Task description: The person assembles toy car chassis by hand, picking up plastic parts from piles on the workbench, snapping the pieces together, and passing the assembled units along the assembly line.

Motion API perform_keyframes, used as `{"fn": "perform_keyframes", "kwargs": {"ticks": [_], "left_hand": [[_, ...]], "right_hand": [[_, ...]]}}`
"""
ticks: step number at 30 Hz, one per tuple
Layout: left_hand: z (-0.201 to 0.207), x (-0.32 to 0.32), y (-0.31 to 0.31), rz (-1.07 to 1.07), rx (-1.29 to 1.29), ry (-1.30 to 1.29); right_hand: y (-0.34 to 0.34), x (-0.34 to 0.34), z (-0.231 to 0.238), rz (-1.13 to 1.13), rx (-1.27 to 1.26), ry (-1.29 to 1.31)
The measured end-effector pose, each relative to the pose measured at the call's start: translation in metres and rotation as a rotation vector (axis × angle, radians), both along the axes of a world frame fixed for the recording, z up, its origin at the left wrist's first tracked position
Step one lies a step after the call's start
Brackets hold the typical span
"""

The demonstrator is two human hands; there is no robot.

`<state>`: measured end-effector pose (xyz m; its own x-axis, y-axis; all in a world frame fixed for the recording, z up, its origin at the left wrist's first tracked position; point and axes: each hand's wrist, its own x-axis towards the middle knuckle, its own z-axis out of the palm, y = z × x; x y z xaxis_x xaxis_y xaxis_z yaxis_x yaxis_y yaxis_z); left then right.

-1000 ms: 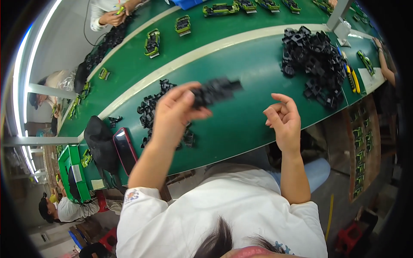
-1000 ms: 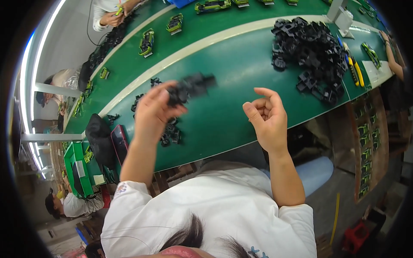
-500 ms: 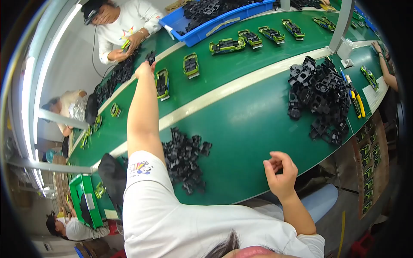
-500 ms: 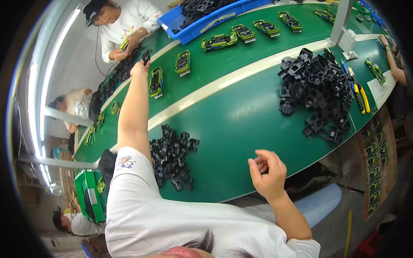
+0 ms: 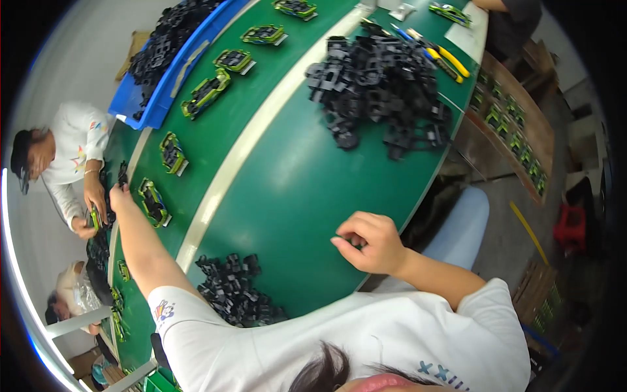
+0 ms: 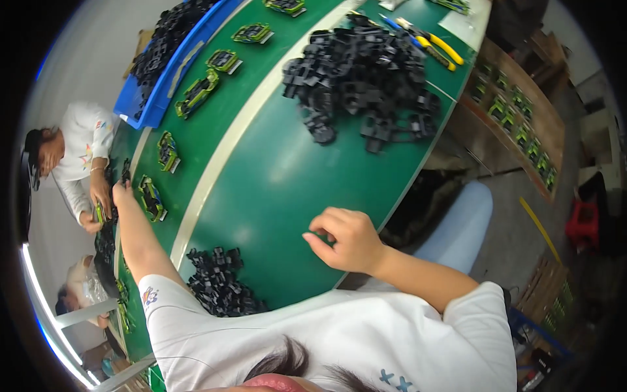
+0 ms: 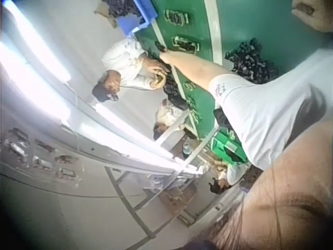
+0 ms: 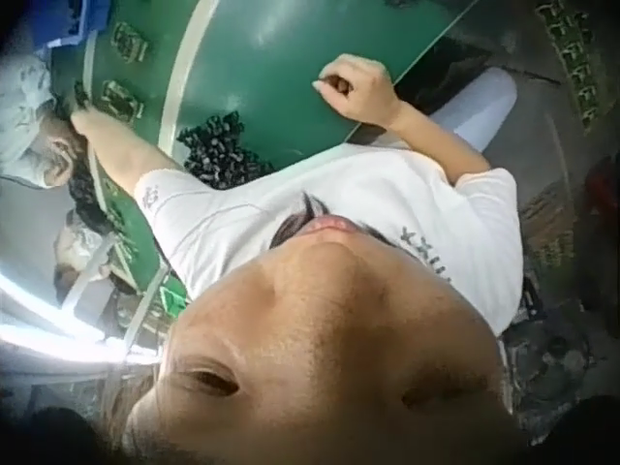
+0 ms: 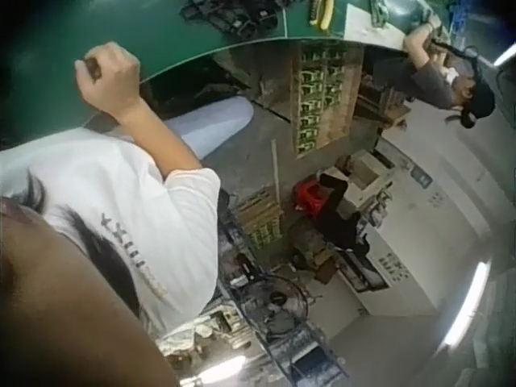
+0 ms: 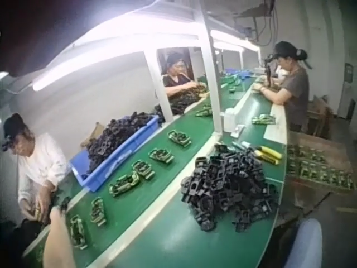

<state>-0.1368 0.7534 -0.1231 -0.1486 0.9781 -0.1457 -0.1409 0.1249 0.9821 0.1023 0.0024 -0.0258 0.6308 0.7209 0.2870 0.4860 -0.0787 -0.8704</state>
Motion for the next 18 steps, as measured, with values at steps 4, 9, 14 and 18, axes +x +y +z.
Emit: {"fn": "perform_keyframes", "kwargs": {"ticks": [4, 9, 14, 18], "left_hand": [[0.079, -0.023, -0.070, 0.041, -0.125, 0.106], [0.148, 0.052, -0.293, -0.572, 0.013, 0.244], [0.204, 0.070, -0.501, -0.875, 0.253, 0.228], [0.206, 0.046, -0.587, -0.979, 0.317, 0.260]], "right_hand": [[-0.015, 0.024, 0.024, 0.016, 0.213, 0.021], [-0.080, 0.134, 0.044, -0.504, -0.066, -0.532], [-0.116, 0.156, 0.021, -0.294, -0.326, -0.641], [-0.104, 0.136, 0.001, -0.221, -0.186, -0.515]]}}
